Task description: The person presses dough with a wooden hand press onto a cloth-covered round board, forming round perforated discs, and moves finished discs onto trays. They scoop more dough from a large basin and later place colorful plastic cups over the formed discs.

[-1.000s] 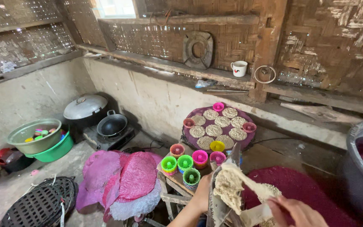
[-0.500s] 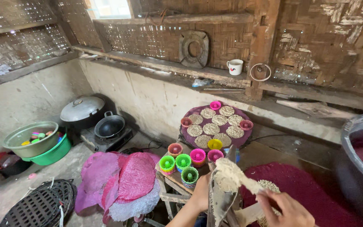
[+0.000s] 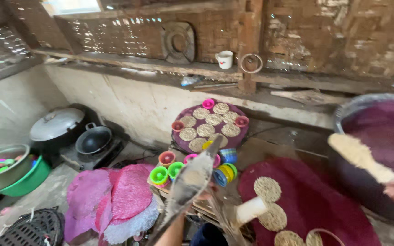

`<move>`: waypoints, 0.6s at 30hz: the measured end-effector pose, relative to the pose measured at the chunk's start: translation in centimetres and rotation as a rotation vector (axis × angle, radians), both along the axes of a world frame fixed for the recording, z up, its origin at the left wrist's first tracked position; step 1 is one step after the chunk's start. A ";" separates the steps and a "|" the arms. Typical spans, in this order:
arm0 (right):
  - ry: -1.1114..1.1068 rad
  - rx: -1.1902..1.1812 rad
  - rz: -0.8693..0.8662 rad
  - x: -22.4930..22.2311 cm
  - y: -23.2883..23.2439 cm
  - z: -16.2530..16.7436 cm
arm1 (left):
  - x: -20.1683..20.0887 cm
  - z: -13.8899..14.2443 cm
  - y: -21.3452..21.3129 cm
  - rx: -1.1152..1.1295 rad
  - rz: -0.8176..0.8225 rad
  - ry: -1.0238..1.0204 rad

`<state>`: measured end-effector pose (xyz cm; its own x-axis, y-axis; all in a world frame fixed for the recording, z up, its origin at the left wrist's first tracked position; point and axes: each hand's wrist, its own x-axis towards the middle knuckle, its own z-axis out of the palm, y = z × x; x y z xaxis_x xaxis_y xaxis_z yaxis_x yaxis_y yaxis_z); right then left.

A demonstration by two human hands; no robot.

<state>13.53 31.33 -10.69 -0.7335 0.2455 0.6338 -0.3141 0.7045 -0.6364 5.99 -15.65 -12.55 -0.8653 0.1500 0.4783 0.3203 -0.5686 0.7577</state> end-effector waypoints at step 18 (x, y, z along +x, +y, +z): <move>-0.709 -0.833 0.735 11.9 -3.3 -1.3 | -0.6 5.6 24.0 0.212 -0.548 0.239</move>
<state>25.48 28.03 -11.98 -0.9708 -0.2232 -0.0876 0.1265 -0.1668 -0.9778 5.36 8.30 -6.93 -0.5552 0.4214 0.7170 0.0867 -0.8281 0.5538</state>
